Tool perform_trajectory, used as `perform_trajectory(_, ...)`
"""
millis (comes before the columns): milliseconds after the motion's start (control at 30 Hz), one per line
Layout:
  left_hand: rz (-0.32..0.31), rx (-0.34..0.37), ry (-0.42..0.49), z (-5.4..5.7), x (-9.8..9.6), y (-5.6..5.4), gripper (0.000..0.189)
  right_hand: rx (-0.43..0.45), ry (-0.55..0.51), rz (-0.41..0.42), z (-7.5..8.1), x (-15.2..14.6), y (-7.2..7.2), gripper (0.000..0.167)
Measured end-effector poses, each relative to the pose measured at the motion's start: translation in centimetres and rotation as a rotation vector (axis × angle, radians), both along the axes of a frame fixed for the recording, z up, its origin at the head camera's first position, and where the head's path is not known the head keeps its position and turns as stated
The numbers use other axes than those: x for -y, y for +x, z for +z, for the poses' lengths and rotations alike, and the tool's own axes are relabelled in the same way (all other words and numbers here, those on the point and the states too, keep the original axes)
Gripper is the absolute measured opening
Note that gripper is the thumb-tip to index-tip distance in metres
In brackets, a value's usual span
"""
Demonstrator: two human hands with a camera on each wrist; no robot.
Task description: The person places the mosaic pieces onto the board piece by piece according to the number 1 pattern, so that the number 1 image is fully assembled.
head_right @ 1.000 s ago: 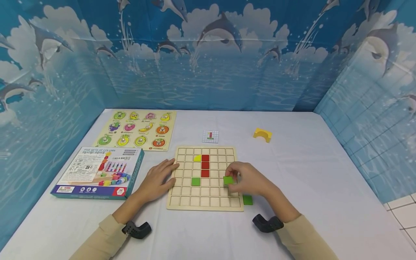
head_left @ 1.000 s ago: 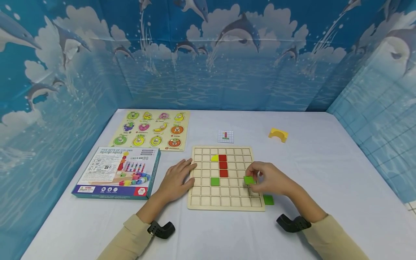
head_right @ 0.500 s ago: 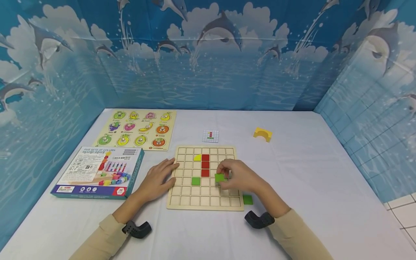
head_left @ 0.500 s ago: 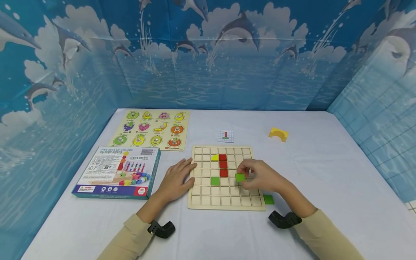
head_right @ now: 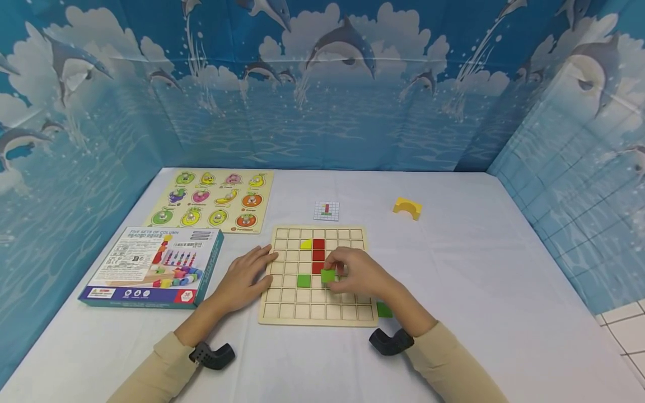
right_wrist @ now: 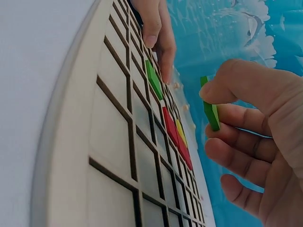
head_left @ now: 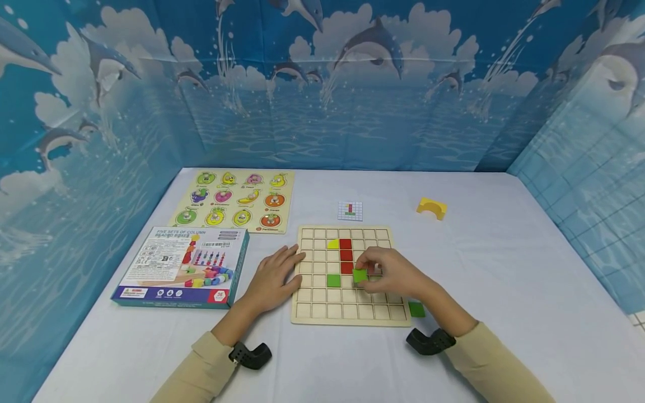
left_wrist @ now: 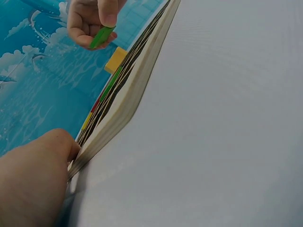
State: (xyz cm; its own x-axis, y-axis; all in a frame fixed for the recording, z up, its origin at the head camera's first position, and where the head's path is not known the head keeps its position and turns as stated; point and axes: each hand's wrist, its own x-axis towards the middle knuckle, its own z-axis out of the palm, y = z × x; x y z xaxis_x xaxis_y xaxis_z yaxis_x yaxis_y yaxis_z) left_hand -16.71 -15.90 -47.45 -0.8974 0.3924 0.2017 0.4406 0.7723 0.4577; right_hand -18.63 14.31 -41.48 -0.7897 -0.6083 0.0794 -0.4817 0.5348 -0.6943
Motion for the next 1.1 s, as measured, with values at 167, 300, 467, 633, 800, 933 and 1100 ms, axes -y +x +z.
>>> perform_trajectory(167,0.0,-0.012,0.012,0.1,0.0,0.1,0.052,-0.021,-0.013,0.008,-0.3,0.6,0.0,0.023)
perform_trajectory(300,0.0,-0.008,0.01,0.3,0.0,0.1,0.053,-0.044,-0.023,0.027,-0.7,1.0,0.0,0.023)
perform_trajectory(467,0.0,-0.005,0.006,0.3,0.0,0.1,0.053,-0.076,0.025,0.015,-1.1,1.6,0.0,0.023)
perform_trajectory(633,0.0,-0.008,0.016,0.3,0.1,0.1,0.052,-0.098,0.082,-0.025,-1.3,1.9,0.2,0.024)
perform_trajectory(800,-0.001,-0.01,0.024,0.1,0.0,0.1,0.052,-0.079,0.114,-0.055,-1.6,2.1,0.4,0.023)
perform_trajectory(933,0.001,-0.013,0.023,-0.2,0.0,0.0,0.052,-0.089,0.119,-0.052,-1.9,2.1,0.5,0.023)
perform_trajectory(1100,-0.001,-0.012,0.016,0.0,0.0,0.0,0.052,-0.096,0.115,-0.048,-2.0,2.1,0.4,0.021)
